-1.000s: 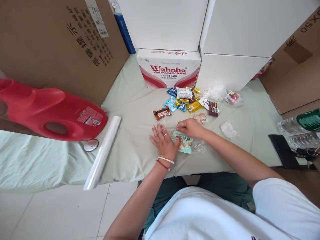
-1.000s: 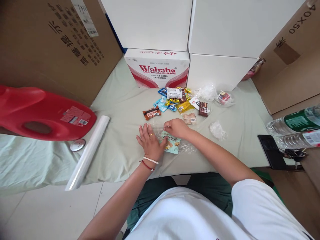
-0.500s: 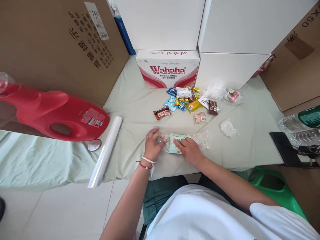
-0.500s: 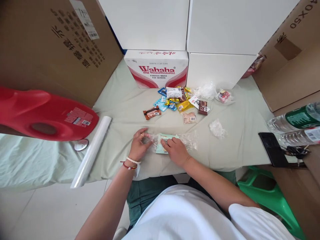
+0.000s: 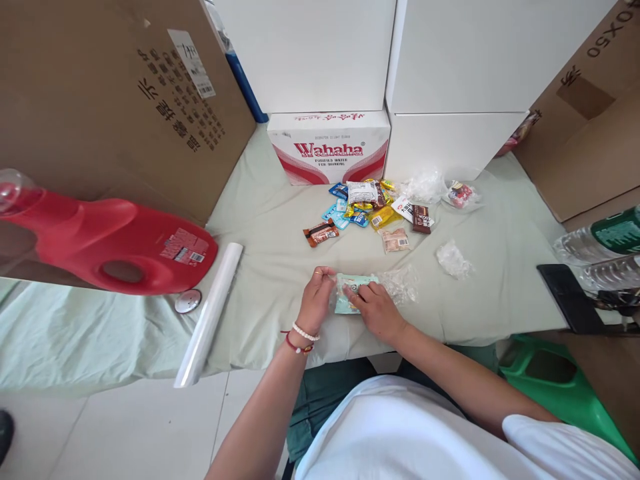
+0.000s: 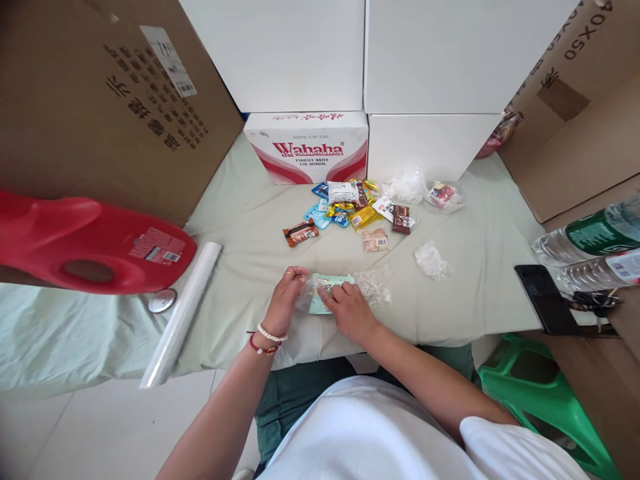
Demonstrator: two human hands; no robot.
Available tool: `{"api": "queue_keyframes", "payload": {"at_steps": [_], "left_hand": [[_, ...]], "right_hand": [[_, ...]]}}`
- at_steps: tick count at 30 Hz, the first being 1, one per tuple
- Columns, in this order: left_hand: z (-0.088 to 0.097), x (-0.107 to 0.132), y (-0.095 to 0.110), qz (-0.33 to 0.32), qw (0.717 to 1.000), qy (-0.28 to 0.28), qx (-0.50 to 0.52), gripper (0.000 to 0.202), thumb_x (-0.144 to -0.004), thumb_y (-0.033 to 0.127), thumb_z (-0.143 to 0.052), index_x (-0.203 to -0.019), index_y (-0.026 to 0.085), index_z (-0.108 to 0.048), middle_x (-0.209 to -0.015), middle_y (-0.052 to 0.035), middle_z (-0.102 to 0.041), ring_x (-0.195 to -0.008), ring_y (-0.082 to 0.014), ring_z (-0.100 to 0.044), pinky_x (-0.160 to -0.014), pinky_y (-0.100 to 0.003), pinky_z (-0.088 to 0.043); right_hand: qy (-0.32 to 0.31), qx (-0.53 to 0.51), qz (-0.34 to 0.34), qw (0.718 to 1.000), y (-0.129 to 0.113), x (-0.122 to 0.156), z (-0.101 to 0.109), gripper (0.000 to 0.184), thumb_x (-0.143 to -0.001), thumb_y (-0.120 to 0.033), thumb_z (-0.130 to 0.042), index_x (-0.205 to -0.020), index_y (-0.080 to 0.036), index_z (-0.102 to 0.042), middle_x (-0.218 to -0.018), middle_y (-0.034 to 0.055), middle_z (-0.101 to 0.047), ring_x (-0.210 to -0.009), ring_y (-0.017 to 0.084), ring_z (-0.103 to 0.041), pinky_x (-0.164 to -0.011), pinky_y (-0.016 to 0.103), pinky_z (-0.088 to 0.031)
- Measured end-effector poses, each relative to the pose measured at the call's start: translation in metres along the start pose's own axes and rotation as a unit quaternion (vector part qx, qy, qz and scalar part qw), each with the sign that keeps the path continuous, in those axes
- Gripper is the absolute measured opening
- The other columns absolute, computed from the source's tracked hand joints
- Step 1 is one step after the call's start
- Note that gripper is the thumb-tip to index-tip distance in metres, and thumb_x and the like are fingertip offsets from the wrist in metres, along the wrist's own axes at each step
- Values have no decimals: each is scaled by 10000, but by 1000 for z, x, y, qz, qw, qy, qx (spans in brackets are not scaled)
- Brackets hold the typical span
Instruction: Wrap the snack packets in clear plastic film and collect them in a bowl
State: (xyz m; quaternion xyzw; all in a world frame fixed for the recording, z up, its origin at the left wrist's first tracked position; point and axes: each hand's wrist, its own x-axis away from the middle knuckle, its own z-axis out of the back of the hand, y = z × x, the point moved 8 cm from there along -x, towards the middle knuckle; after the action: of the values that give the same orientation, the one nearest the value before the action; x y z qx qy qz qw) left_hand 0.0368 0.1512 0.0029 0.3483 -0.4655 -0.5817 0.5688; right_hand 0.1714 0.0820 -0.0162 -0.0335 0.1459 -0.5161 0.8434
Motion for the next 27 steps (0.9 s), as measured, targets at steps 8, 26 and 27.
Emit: {"api": "queue_keyframes", "payload": {"at_steps": [8, 26, 27], "left_hand": [[31, 14, -18, 20, 977, 123, -175, 274, -621, 237, -740, -826, 237, -558, -906, -7, -571, -825, -191, -554, -830, -347, -498], [-73, 61, 22, -237, 914, 16, -328, 404, -900, 160, -498, -1256, 158, -689, -1343, -175, -667, -1233, -297, -625, -1035, -471, -513], [-78, 67, 17, -242, 899, 7, -364, 478, -900, 152, -499, -1358, 151, -637, -1439, -187, -624, -1294, -310, -600, -1046, -482, -500]], "right_hand": [[20, -9, -8, 1000, -3, 4, -1, 531, -1005, -130, -522, -1520, -259, -553, -1023, 103, -605, -958, 267, -452, -835, 408, -399], [78, -205, -69, 973, 17, 35, 57, 386, -969, -85, -461, -1254, -210, -690, -1190, 100, -672, -1099, 235, -574, -980, 391, -513], [104, -187, -116, 970, 33, 35, 68, 383, -972, -93, -442, -1229, -213, -699, -1151, 99, -674, -1084, 241, -580, -972, 401, -514]]}}
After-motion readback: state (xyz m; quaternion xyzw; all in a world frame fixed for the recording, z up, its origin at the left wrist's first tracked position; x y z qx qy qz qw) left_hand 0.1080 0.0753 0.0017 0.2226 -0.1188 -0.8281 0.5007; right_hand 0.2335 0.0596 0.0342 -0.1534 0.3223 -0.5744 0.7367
